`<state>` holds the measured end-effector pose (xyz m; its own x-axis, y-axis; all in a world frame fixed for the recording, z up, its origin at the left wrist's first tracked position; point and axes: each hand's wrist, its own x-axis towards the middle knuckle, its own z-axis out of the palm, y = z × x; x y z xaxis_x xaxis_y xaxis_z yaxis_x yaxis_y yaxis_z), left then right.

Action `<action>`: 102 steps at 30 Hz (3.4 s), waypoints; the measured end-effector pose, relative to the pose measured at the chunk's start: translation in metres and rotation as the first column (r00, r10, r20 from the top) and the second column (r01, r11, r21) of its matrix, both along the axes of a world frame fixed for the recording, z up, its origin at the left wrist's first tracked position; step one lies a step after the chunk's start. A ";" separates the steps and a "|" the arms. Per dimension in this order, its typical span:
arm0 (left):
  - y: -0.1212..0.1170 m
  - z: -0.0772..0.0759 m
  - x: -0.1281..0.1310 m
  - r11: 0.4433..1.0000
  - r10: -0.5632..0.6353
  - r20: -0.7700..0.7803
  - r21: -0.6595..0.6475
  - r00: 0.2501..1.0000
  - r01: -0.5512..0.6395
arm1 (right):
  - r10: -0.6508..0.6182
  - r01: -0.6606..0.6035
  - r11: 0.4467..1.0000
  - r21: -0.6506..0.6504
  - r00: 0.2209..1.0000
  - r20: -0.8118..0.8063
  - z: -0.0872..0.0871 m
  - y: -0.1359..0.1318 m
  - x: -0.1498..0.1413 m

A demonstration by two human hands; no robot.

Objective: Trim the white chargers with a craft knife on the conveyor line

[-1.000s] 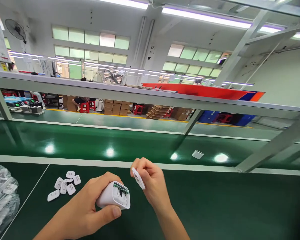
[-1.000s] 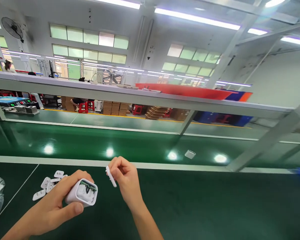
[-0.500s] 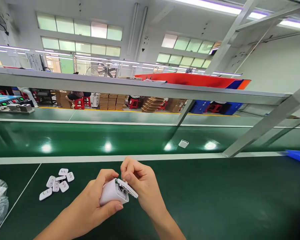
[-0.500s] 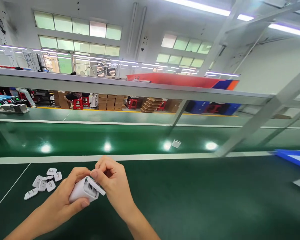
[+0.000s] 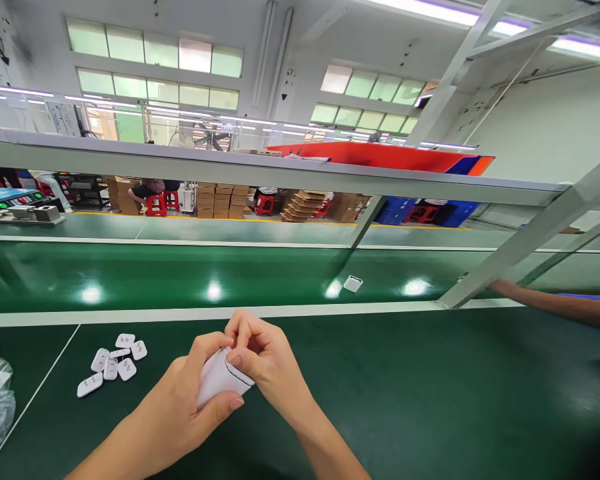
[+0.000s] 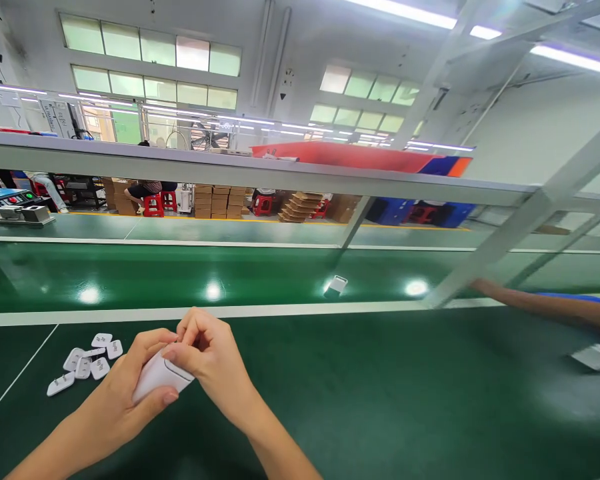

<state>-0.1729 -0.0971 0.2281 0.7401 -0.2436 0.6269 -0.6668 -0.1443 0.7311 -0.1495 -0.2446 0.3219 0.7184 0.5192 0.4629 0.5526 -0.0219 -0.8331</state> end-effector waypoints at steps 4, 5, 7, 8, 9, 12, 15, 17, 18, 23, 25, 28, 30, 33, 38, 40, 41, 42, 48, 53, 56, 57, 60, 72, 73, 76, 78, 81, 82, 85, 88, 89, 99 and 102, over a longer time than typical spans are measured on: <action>0.000 0.002 -0.001 0.999 0.028 0.103 0.012 0.994 -0.030 | 0.151 -0.147 0.988 0.035 0.969 -0.195 -0.002 0.004 0.002; -0.001 0.002 -0.001 0.999 0.036 0.131 0.004 0.991 -0.037 | 0.171 -0.166 0.985 0.042 0.962 -0.215 -0.003 0.005 0.001; -0.004 0.002 -0.001 0.998 0.033 0.181 -0.056 0.983 -0.023 | 0.141 -0.126 0.986 0.105 0.978 -0.151 -0.009 0.006 -0.001; -0.006 0.003 -0.001 0.995 0.021 0.188 -0.102 0.982 -0.002 | 0.080 -0.069 0.985 0.161 0.995 -0.065 -0.014 0.007 -0.002; -0.009 0.003 0.000 0.986 0.010 0.184 -0.164 0.983 0.021 | -0.002 -0.008 0.975 0.221 0.999 0.047 -0.019 0.008 -0.003; -0.016 0.007 -0.002 0.913 -0.043 0.084 -0.402 0.996 0.073 | -0.197 0.091 0.961 0.261 0.887 0.417 -0.035 0.015 -0.005; -0.023 0.009 -0.007 0.801 -0.122 -0.071 -0.596 0.990 0.056 | -0.252 0.173 0.968 0.184 0.614 0.748 -0.046 0.023 -0.004; -0.026 0.008 -0.008 0.781 -0.160 -0.109 -0.622 0.981 0.058 | -0.270 0.220 0.957 0.191 0.430 0.861 -0.046 0.024 -0.002; -0.027 0.006 -0.008 0.801 -0.159 -0.075 -0.592 0.984 0.085 | -0.267 0.229 0.955 0.188 0.395 0.879 -0.044 0.022 -0.001; -0.022 0.004 -0.002 0.983 0.102 0.341 -0.176 0.935 -0.043 | -0.255 0.223 0.964 0.143 0.639 0.725 -0.029 0.003 -0.006; -0.014 0.008 -0.003 0.975 0.220 0.430 -0.132 0.876 -0.180 | -0.233 0.202 0.972 0.121 0.768 0.597 -0.025 -0.001 -0.012; 0.002 0.017 -0.008 0.960 0.277 0.393 -0.150 0.877 -0.236 | -0.106 0.096 0.994 0.051 0.956 0.275 -0.019 0.004 -0.023; 0.014 0.020 -0.011 0.968 0.207 0.259 -0.193 0.943 -0.160 | 0.020 -0.021 1.000 0.008 0.998 0.056 -0.013 0.008 -0.029; 0.025 0.022 -0.012 0.949 -0.010 0.071 -0.313 0.997 0.032 | 0.138 -0.137 0.990 0.014 0.989 -0.060 -0.007 0.011 -0.035; 0.023 0.017 -0.006 0.871 -0.157 0.055 -0.462 0.986 0.165 | 0.123 -0.123 0.988 0.092 0.992 0.002 -0.009 0.009 -0.039; 0.020 0.016 -0.004 0.853 -0.143 0.076 -0.496 0.987 0.162 | 0.127 -0.134 0.986 0.095 0.989 0.072 -0.011 0.008 -0.040; 0.018 0.016 -0.004 0.850 -0.123 0.088 -0.504 0.989 0.151 | 0.123 -0.133 0.987 0.093 0.987 0.105 -0.012 0.008 -0.041; 0.017 0.016 -0.004 0.851 -0.103 0.100 -0.506 0.990 0.139 | 0.112 -0.125 0.988 0.091 0.985 0.134 -0.013 0.007 -0.042; 0.014 0.017 -0.010 0.867 -0.018 0.226 -0.482 0.974 0.128 | 0.052 -0.075 0.993 0.093 0.972 0.231 -0.016 0.003 -0.047; 0.014 0.018 -0.011 0.880 0.005 0.109 -0.473 0.994 0.048 | 0.088 -0.095 0.992 0.084 0.993 0.085 -0.015 0.004 -0.043; 0.015 0.021 -0.010 0.881 0.021 0.024 -0.473 1.000 -0.007 | 0.147 -0.140 0.986 0.091 0.986 -0.081 -0.016 0.007 -0.037; 0.015 0.022 -0.010 0.882 0.026 0.000 -0.472 1.000 -0.023 | 0.158 -0.145 0.984 0.105 0.979 -0.131 -0.016 0.008 -0.035; 0.014 0.021 -0.008 0.875 0.017 -0.050 -0.482 0.999 -0.039 | 0.181 -0.152 0.979 0.138 0.954 -0.238 -0.014 0.011 -0.033; 0.020 0.028 -0.010 0.938 0.064 -0.146 -0.328 0.987 -0.110 | 0.159 -0.119 0.981 0.153 0.947 -0.279 -0.024 0.015 -0.023; 0.022 0.028 -0.010 0.943 0.076 -0.156 -0.310 0.985 -0.122 | 0.151 -0.110 0.982 0.153 0.947 -0.285 -0.024 0.016 -0.022; 0.031 0.029 -0.008 0.957 0.135 -0.093 -0.245 0.986 -0.154 | 0.173 -0.140 0.982 0.129 0.938 -0.299 -0.017 0.013 -0.020; 0.039 0.029 -0.005 0.975 0.177 0.053 -0.148 0.983 -0.168 | 0.257 -0.240 0.966 0.090 0.910 -0.324 -0.008 0.008 -0.015; 0.048 0.028 0.001 0.983 0.146 0.230 0.076 0.962 -0.167 | 0.315 -0.339 0.941 -0.002 0.875 -0.368 0.001 0.000 -0.002; 0.050 0.027 0.004 0.975 0.125 0.229 0.152 0.965 -0.163 | 0.301 -0.340 0.940 -0.039 0.874 -0.382 0.001 -0.003 0.005; 0.056 0.024 0.015 0.935 0.145 0.114 0.310 0.983 -0.174 | 0.175 -0.212 0.967 -0.142 0.957 -0.233 -0.016 -0.010 0.032; 0.068 0.020 0.027 0.905 0.266 0.065 0.326 0.962 -0.273 | -0.090 0.164 0.969 -0.184 0.930 0.356 -0.058 -0.025 0.062; 0.073 0.019 0.029 0.905 0.300 0.054 0.300 0.952 -0.303 | -0.139 0.273 0.943 -0.188 0.841 0.523 -0.075 -0.031 0.070; 0.096 0.022 0.019 0.934 0.335 -0.040 0.143 0.941 -0.327 | -0.170 0.384 0.863 -0.328 0.832 0.528 -0.149 -0.055 0.064; 0.089 0.021 0.019 0.954 0.188 -0.060 0.247 0.980 -0.167 | -0.212 0.283 0.894 -0.346 0.950 0.229 -0.141 -0.041 0.063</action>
